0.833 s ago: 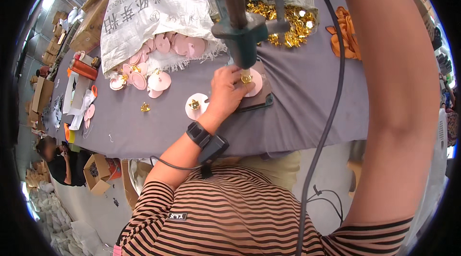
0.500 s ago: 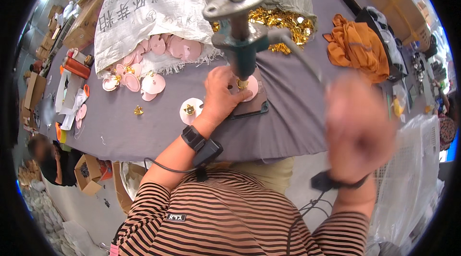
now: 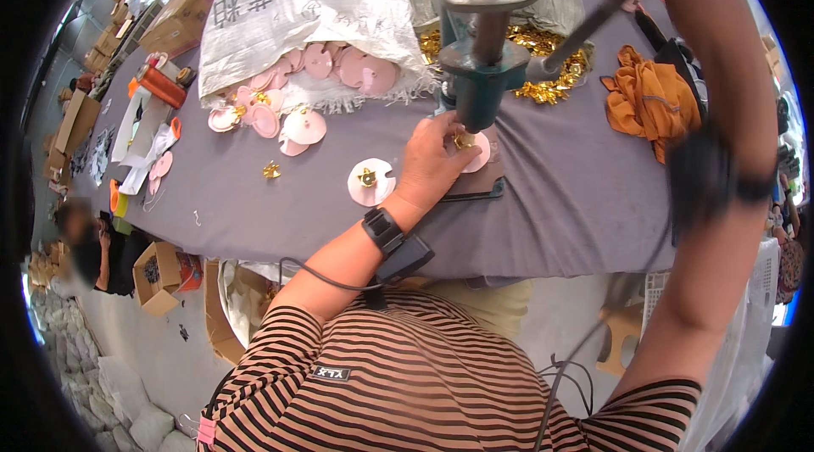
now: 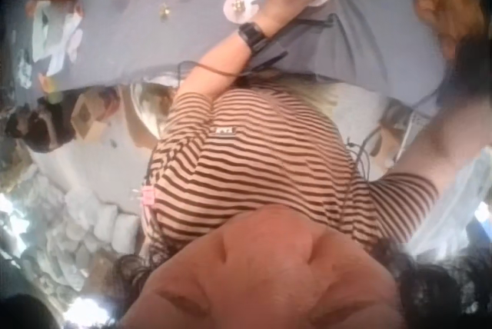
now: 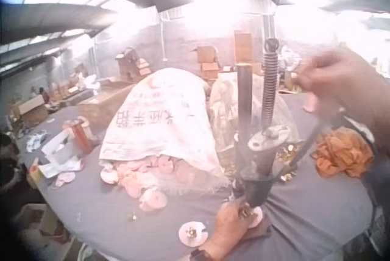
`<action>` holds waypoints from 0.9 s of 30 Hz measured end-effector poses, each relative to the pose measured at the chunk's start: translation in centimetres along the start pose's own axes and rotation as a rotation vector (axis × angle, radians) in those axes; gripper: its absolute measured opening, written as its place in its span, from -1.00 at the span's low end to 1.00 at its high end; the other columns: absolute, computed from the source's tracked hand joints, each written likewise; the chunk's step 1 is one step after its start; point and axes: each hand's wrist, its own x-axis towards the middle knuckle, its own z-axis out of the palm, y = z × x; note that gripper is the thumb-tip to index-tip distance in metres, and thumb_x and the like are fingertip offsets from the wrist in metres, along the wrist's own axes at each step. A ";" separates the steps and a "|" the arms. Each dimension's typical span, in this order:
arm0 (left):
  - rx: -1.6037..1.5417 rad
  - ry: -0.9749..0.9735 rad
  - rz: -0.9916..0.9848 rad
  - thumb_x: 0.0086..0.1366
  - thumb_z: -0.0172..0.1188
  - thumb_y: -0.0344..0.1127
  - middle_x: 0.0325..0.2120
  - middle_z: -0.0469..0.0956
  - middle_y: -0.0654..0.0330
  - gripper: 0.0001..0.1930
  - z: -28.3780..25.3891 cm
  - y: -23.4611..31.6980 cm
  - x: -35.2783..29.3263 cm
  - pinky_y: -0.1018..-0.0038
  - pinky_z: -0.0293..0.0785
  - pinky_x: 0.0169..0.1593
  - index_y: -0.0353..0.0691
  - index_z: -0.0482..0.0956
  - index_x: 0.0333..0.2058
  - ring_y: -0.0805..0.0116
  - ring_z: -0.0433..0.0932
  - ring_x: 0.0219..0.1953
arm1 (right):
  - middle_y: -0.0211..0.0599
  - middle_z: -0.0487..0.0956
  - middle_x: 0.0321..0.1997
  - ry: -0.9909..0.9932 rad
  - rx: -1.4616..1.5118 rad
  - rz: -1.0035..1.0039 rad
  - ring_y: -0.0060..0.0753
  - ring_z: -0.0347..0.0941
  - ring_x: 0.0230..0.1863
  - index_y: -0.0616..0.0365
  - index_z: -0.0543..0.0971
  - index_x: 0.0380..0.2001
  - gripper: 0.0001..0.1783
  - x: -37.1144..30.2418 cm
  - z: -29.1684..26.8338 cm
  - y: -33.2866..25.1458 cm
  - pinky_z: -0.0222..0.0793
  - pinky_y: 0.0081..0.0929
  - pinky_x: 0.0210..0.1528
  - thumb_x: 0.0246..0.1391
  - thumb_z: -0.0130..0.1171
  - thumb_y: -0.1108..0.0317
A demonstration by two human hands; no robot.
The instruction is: Manually assembling small plastic parts using a hand press machine.
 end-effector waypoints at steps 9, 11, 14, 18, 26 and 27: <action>0.364 -0.473 -0.216 0.17 0.34 -0.15 -0.33 0.67 -0.04 -0.52 -15.5 1.3 -1.2 0.19 0.58 -0.12 -0.21 0.58 0.04 -0.01 0.67 -0.23 | -0.31 0.51 -0.64 0.080 0.265 0.191 -0.59 0.31 -0.74 0.43 0.65 -0.28 -0.81 6.5 3.6 -1.5 0.07 -0.60 -0.71 0.18 0.16 0.47; 0.497 -0.504 -0.220 0.20 0.29 -0.11 -0.34 0.67 -0.05 -0.54 -16.7 -0.2 -2.2 0.16 0.57 -0.10 -0.18 0.59 0.03 -0.06 0.66 -0.22 | -0.31 0.51 -0.65 0.054 0.309 0.165 -0.60 0.30 -0.74 0.43 0.65 -0.29 -0.81 6.9 4.6 -1.6 0.06 -0.61 -0.71 0.15 0.16 0.48; 0.605 -0.602 -0.229 0.27 0.19 -0.04 -0.31 0.68 -0.07 -0.61 -16.3 -1.7 -1.4 0.06 0.55 -0.08 -0.11 0.62 -0.03 -0.16 0.64 -0.20 | -0.29 0.52 -0.64 0.065 0.327 0.159 -0.61 0.30 -0.73 0.42 0.65 -0.31 -0.82 6.3 4.8 -2.5 0.07 -0.62 -0.69 0.09 0.16 0.50; 0.596 -0.777 -0.296 0.25 0.23 -0.12 -0.21 0.70 0.02 -0.69 -16.9 -3.4 -0.2 0.13 0.56 0.00 -0.07 0.69 -0.09 -0.04 0.65 -0.09 | -0.43 0.44 -0.68 0.109 0.332 0.168 -0.64 0.25 -0.72 0.36 0.65 -0.32 -0.83 4.8 5.0 -3.9 0.12 -0.64 -0.62 0.12 0.18 0.44; 0.697 -0.807 -0.075 0.19 0.24 -0.23 -0.32 0.69 0.02 -0.71 -16.2 -2.5 -1.2 0.10 0.57 -0.12 -0.05 0.63 -0.09 -0.07 0.66 -0.21 | -0.70 0.13 -0.70 -0.030 0.136 0.050 -0.84 0.07 -0.70 0.07 0.61 0.13 -0.54 5.9 2.3 2.0 0.18 -0.71 -0.46 0.36 0.04 0.03; 0.656 -0.766 -0.079 0.19 0.24 -0.25 -0.33 0.68 0.00 -0.71 -16.6 -3.2 -1.6 0.09 0.56 -0.14 -0.07 0.62 -0.09 -0.08 0.66 -0.23 | -0.73 0.10 -0.72 -0.032 0.098 0.061 -0.85 0.04 -0.71 0.06 0.60 0.15 -0.54 6.1 2.5 1.7 0.17 -0.72 -0.47 0.37 0.03 0.03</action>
